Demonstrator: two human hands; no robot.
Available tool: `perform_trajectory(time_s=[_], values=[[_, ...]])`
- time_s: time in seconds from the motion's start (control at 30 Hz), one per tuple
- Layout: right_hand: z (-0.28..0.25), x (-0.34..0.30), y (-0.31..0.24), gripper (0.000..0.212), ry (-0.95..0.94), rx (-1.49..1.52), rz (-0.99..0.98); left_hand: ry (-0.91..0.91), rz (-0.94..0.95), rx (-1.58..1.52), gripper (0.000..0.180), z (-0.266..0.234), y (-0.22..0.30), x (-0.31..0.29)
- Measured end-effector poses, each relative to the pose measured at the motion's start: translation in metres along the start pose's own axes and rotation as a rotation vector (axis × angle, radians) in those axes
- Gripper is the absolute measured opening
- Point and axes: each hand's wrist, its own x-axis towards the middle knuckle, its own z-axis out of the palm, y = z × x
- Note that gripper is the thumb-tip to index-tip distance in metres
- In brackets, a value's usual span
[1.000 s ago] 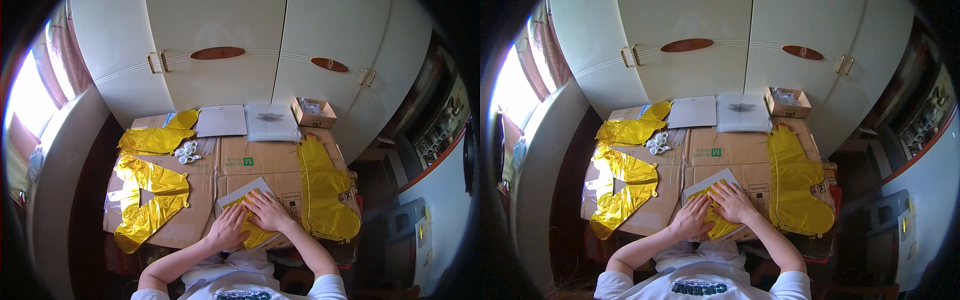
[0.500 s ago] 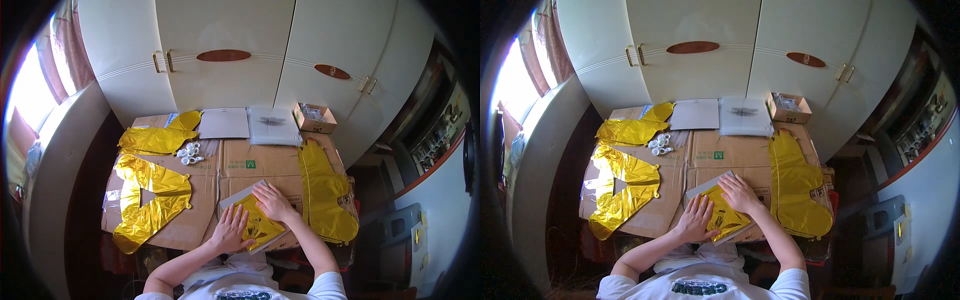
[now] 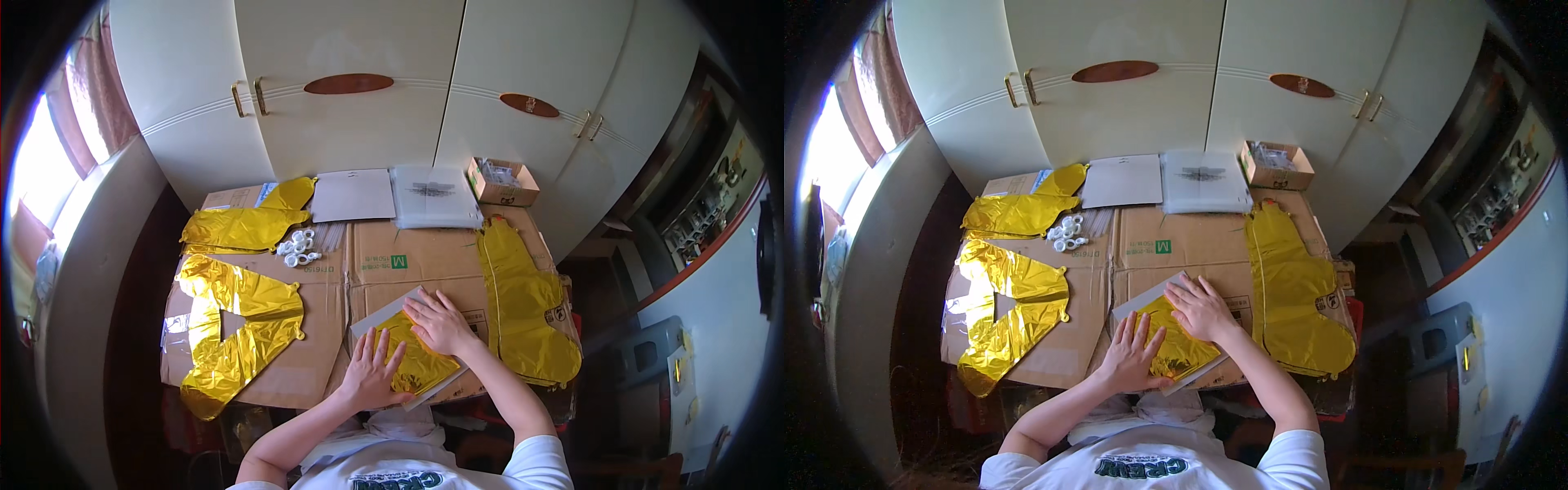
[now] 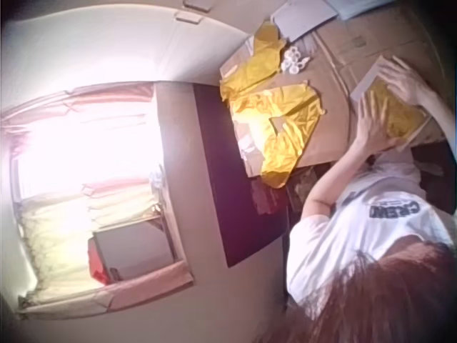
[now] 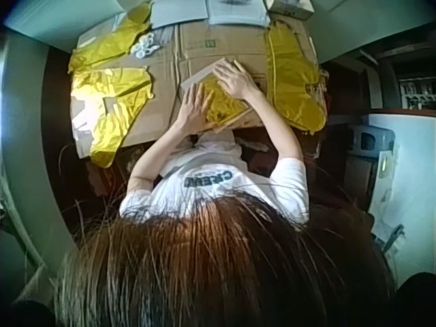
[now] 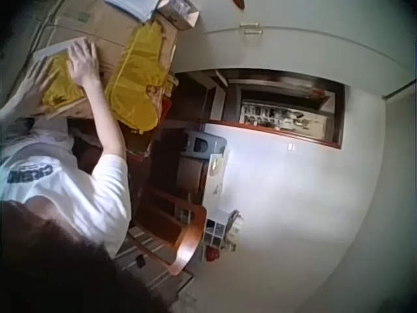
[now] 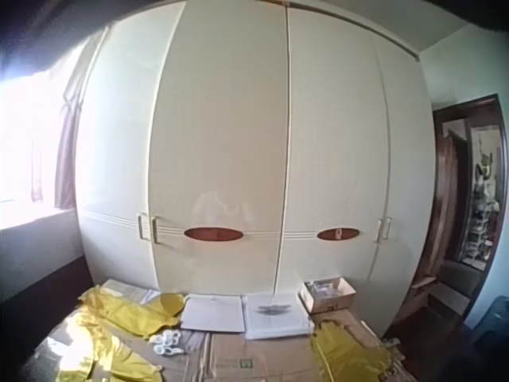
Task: Folding gold-colored foil packaging and placing them on a workspace.
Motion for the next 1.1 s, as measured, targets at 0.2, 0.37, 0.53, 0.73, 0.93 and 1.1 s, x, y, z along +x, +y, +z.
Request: perform_trajectory(time_s=[0.2,0.37,0.53,0.73,0.93,1.1], values=[[0.001,0.0,0.002,0.056,-0.037,-0.008,0.008,-0.113,-0.03,0.023,0.111,-0.005,0.002,0.003],[-0.01,-0.007,0.004,0.063,-0.089,-0.066,-0.144,-0.15,-0.032,0.031,0.114,-0.008,0.004,0.004],[-0.023,-0.022,0.002,0.073,-0.217,-0.039,-0.21,-0.099,-0.018,0.002,0.116,-0.007,0.004,0.005],[-0.024,-0.025,0.004,0.089,-0.254,-0.053,-0.208,-0.101,-0.024,0.0,0.116,-0.007,0.004,0.005],[-0.03,-0.025,0.002,0.082,-0.183,-0.035,-0.201,-0.096,-0.022,0.007,0.118,-0.006,0.002,0.005],[-0.047,-0.067,0.001,0.042,0.139,0.093,-0.161,-0.11,-0.035,-0.006,0.117,-0.006,0.003,0.005]])
